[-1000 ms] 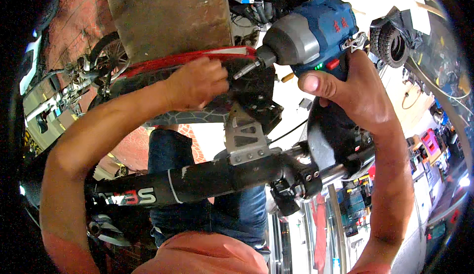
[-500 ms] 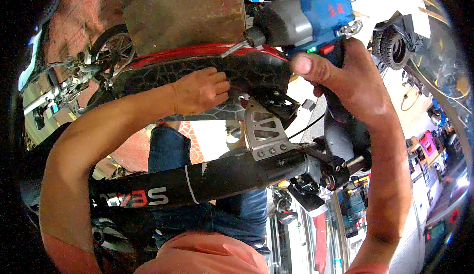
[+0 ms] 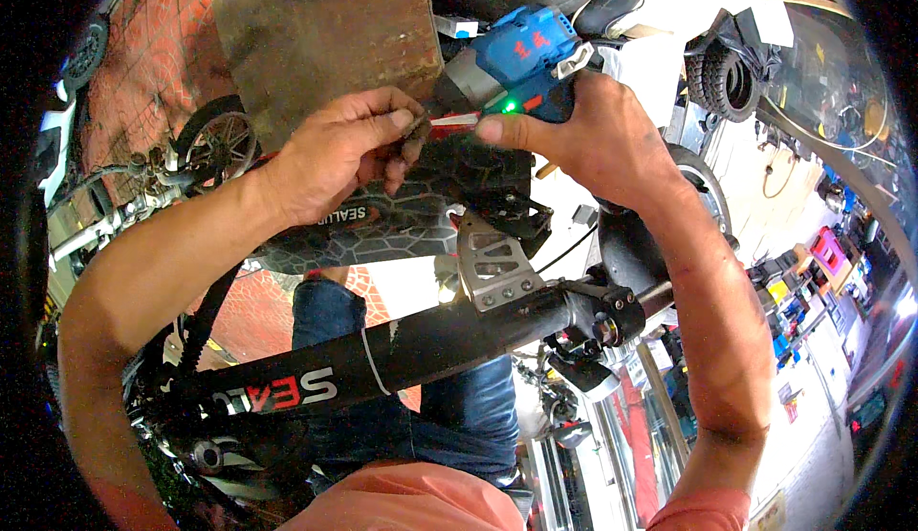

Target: The person is assembling an electric scooter by attaching a red and black deck plate to the frame. They use a cordless power drill to drive multiple screws into the deck, securing it to the scooter's body. The person adjusts the deck's position and uses the drill to fasten screws at various points along the edges.

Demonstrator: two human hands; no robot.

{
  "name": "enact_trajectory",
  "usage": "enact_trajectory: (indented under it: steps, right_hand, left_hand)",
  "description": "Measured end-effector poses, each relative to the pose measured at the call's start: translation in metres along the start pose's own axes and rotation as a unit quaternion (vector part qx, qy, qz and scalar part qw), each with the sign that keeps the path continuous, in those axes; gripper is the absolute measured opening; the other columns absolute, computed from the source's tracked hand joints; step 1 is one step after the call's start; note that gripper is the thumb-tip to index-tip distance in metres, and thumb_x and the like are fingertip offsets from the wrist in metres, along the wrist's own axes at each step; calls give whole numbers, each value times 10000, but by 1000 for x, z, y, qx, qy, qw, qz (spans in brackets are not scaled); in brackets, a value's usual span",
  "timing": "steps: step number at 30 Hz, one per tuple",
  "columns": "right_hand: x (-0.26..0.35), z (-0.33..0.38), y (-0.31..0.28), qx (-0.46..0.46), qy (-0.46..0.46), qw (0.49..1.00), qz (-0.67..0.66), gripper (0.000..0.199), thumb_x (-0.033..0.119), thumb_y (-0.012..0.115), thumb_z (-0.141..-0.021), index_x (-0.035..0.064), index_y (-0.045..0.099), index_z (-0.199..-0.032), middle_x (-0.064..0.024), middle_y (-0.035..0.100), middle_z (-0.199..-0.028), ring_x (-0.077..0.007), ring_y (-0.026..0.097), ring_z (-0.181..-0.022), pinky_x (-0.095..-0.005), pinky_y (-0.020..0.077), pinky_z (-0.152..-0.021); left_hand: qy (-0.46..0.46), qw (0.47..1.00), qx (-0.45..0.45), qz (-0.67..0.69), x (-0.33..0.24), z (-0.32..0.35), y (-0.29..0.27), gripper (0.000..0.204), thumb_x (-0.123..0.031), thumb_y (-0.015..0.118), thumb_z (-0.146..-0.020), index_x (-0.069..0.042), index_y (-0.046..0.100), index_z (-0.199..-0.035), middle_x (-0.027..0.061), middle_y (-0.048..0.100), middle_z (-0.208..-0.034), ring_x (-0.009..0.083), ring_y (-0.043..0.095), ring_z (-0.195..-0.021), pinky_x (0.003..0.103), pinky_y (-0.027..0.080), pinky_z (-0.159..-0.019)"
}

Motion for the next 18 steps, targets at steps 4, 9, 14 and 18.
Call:
enact_trajectory:
  steps: [4,9,14,18]
  right_hand:
    - [-18,-8,6,-9,-2,999,-31,897,780,855,-726,-88,726,-913,-192,716,-751,-293,741,-756,-444,584,-726]
    - [-19,-9,6,1,4,999,-36,893,772,853,-735,-92,726,-925,-190,722,-761,-288,747,-766,-441,587,-731]
    - [-5,-5,-2,53,15,995,-86,854,760,845,-753,-69,736,-926,-179,719,-750,-281,747,-755,-438,588,-737]
    - [-20,-9,6,24,10,998,-63,779,734,843,-777,-25,754,-932,-150,717,-735,-250,738,-710,-418,589,-707]
  left_hand:
    - [9,1000,3,15,-6,2,-1,207,-245,551,-1126,-65,643,-1168,28,627,-933,121,597,-773,285,523,-687]
    - [13,999,-1,-39,-13,4,-2,208,-243,564,-1115,-61,656,-1153,20,620,-918,115,594,-781,280,524,-694]
    - [29,997,5,-78,-19,3,-7,207,-244,571,-1106,-61,663,-1139,9,616,-900,107,592,-781,276,519,-693]
    - [25,994,8,-102,-26,2,-5,203,-238,573,-1101,-59,661,-1139,9,613,-895,101,589,-770,273,518,-697]
Point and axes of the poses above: each hand's wrist, its own z-axis away from the middle knuckle, its own y-axis out of the palm, x = y × z, the point moved 2 cm from there along -z, towards the middle knuckle
